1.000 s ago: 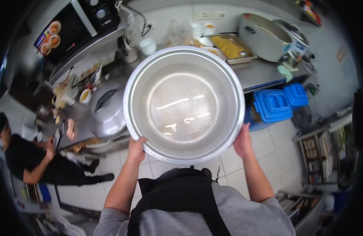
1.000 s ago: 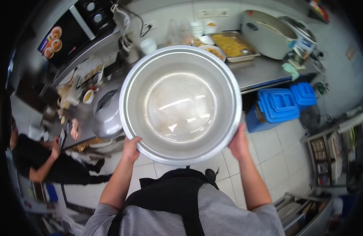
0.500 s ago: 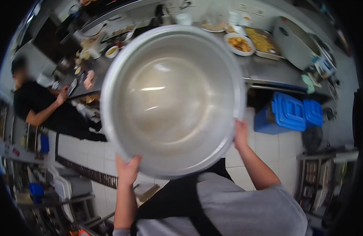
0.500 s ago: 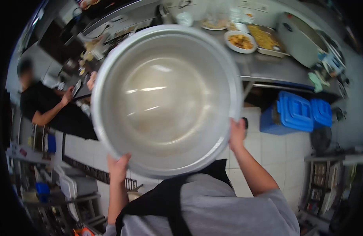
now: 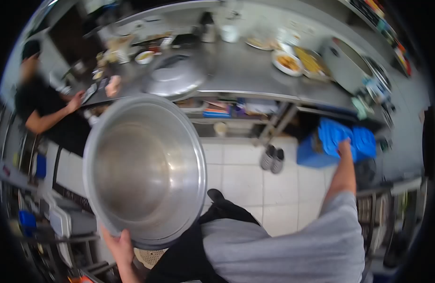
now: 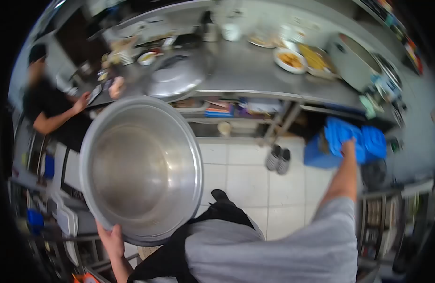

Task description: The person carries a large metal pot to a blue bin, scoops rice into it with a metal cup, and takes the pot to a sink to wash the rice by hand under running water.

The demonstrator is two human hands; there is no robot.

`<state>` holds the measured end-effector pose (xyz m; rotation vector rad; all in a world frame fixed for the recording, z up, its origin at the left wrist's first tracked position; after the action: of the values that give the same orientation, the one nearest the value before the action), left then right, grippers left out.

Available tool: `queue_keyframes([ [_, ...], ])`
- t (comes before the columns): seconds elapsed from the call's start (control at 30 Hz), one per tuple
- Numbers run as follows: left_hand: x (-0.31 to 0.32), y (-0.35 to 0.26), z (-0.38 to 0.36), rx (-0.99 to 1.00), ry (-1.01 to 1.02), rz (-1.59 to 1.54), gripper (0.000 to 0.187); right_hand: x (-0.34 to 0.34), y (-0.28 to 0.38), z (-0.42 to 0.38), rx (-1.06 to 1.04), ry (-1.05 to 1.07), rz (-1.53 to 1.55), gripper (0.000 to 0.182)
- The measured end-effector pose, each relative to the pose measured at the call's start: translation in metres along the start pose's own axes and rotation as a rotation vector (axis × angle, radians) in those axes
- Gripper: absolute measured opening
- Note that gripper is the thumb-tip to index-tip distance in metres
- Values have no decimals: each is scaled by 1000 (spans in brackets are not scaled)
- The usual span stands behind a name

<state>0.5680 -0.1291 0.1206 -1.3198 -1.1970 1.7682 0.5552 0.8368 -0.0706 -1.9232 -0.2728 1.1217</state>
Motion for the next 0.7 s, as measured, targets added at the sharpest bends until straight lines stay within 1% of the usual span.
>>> queue_keyframes([
  [0.03, -5, 7, 7, -35, -1, -56, 68, -4, -5, 16, -113, 26, 26, 28],
  [0.07, -9, 10, 17, 23, -29, 37, 70, -25, 4, 28, -70, 49, 308, 29],
  [0.1, -13, 8, 28, -17, -43, 75, 72, -37, 26, 35, 98, 85, 898, 29],
  [0.13, -20, 7, 42, 32, -27, 162, 74, -49, 60, 40, 317, 161, 1624, 30],
  [0.17, -29, 12, 55, 19, -41, 221, 76, -67, 100, 50, 312, 211, 1855, 31],
  [0.2, -37, 17, 65, -37, -96, 222, 76, -78, 151, 66, 260, 324, 1942, 32],
  [0.23, -44, 22, 79, -83, -152, 217, 77, -161, 189, 33, 107, 541, 1276, 56],
  [0.27, -54, 29, 94, -115, -225, 219, 77, -189, 240, 43, -61, 772, 971, 53],
  [0.3, -64, 35, 105, -137, -255, 220, 77, -177, 298, 66, -95, 850, 998, 53],
  [0.33, -77, 40, 113, -163, -280, 221, 77, -125, 369, 136, -126, 1213, 938, 61],
  [0.37, -89, 43, 119, -211, -342, 219, 77, -180, 412, 92, -205, 1055, 945, 58],
  [0.43, -115, 48, 133, -269, -420, 267, 76, -287, 546, 45, -469, 932, 1039, 54],
  [0.5, -136, 56, 132, -348, -527, 259, 76, -388, 677, -4, -798, 938, 1121, 50],
  [0.53, -147, 63, 134, -383, -578, 223, 75, -449, 731, -53, -796, 937, 1182, 59],
  [0.57, -158, 71, 136, -409, -628, 185, 75, -541, 743, -124, -902, 1030, 1206, 71],
  [0.63, -180, 90, 137, -432, -716, 208, 75, -661, 794, -220, -1127, 1306, 1278, 82],
  [0.7, -209, 107, 139, -459, -779, 232, 75, -757, 819, -302, -1224, 1586, 1201, 80],
])
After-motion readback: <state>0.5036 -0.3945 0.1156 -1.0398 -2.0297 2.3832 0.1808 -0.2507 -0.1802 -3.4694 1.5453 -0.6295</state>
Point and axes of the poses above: each hand's wrist, its own z-axis towards the middle knuckle, its own x-axis out of the palm, y = z × x, the point moved 1 cm from there along z, towards the middle knuckle, and after that the axes turned 1 degree about y, right-handed, at the moved point
